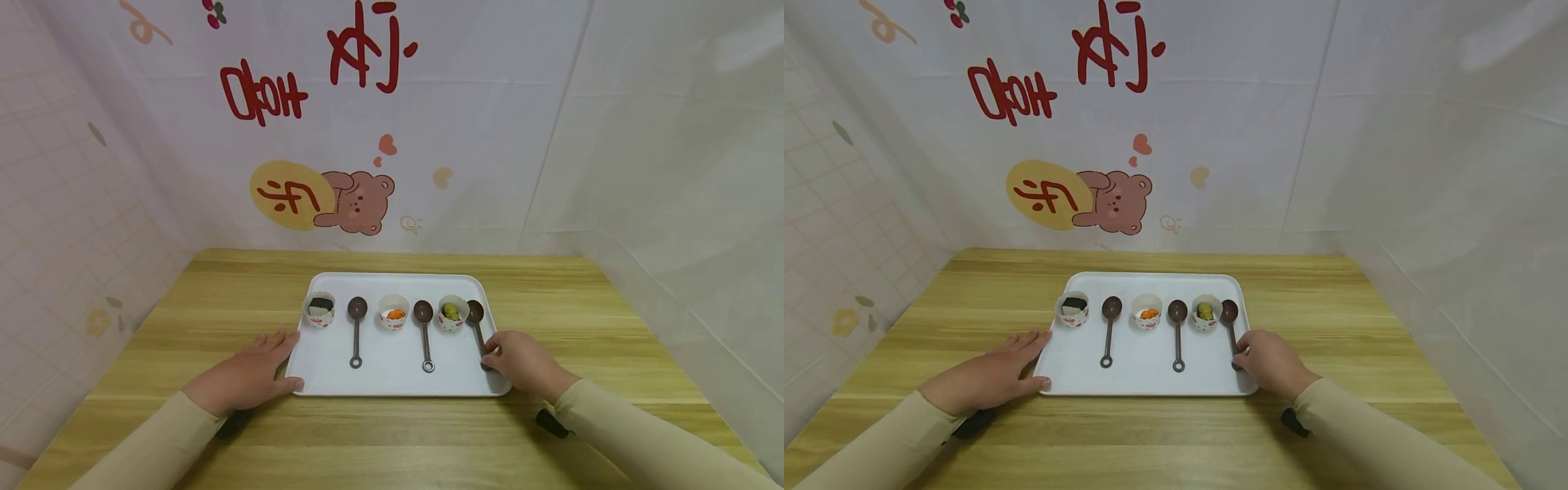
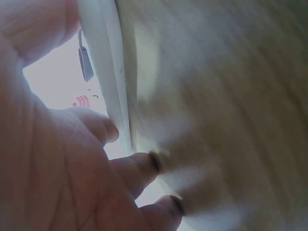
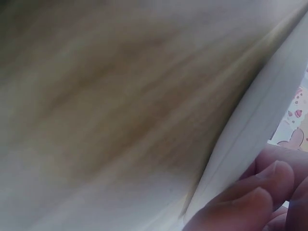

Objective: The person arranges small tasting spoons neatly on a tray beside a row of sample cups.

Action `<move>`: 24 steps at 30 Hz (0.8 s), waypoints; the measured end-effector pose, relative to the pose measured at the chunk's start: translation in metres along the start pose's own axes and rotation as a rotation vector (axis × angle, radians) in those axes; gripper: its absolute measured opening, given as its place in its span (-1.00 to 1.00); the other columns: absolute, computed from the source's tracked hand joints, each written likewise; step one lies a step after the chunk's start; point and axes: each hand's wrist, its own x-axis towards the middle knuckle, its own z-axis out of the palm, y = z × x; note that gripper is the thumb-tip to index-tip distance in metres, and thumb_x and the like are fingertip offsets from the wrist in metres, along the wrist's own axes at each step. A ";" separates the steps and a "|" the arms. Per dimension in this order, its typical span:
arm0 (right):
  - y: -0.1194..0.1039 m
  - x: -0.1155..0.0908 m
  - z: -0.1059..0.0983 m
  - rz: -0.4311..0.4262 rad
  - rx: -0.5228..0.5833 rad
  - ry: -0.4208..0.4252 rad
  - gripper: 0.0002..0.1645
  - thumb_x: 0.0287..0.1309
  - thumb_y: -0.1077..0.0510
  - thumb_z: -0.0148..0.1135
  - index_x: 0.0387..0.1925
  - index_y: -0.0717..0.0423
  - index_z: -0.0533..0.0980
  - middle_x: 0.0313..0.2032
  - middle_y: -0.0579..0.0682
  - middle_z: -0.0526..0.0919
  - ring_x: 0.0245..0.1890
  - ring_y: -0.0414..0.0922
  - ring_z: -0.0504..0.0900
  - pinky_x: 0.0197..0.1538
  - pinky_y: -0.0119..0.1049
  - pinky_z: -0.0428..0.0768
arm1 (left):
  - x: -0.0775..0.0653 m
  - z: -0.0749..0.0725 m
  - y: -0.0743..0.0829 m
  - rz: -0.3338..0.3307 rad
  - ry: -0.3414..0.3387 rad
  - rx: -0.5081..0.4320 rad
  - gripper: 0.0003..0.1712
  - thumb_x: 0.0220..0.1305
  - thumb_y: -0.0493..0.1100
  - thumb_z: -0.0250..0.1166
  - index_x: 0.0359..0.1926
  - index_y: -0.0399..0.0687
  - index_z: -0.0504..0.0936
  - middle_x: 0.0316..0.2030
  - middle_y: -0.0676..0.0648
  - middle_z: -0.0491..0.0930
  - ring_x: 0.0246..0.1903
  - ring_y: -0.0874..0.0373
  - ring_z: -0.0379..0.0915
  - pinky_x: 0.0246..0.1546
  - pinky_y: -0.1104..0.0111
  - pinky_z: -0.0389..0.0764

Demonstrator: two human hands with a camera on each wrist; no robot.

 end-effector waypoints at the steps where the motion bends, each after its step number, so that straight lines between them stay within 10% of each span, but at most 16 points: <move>1: 0.000 0.000 0.000 -0.004 -0.005 0.001 -0.86 0.30 0.19 0.42 -0.18 0.18 0.70 -0.42 -0.08 0.73 -0.41 -0.21 0.62 -0.38 -0.33 0.59 | 0.000 0.000 0.000 0.000 0.001 0.000 0.16 0.34 0.41 0.31 0.64 -0.24 0.15 0.57 -0.50 0.12 0.51 -0.65 -0.02 0.38 -0.46 0.22; 24: 0.002 -0.001 0.000 0.002 0.027 0.037 -0.86 0.25 0.15 0.44 -0.22 0.14 0.70 -0.45 -0.09 0.72 -0.44 -0.21 0.61 -0.39 -0.31 0.57 | -0.001 0.000 0.000 0.002 0.011 0.008 0.14 0.36 0.40 0.30 0.64 -0.23 0.15 0.57 -0.50 0.13 0.50 -0.66 -0.01 0.36 -0.50 0.19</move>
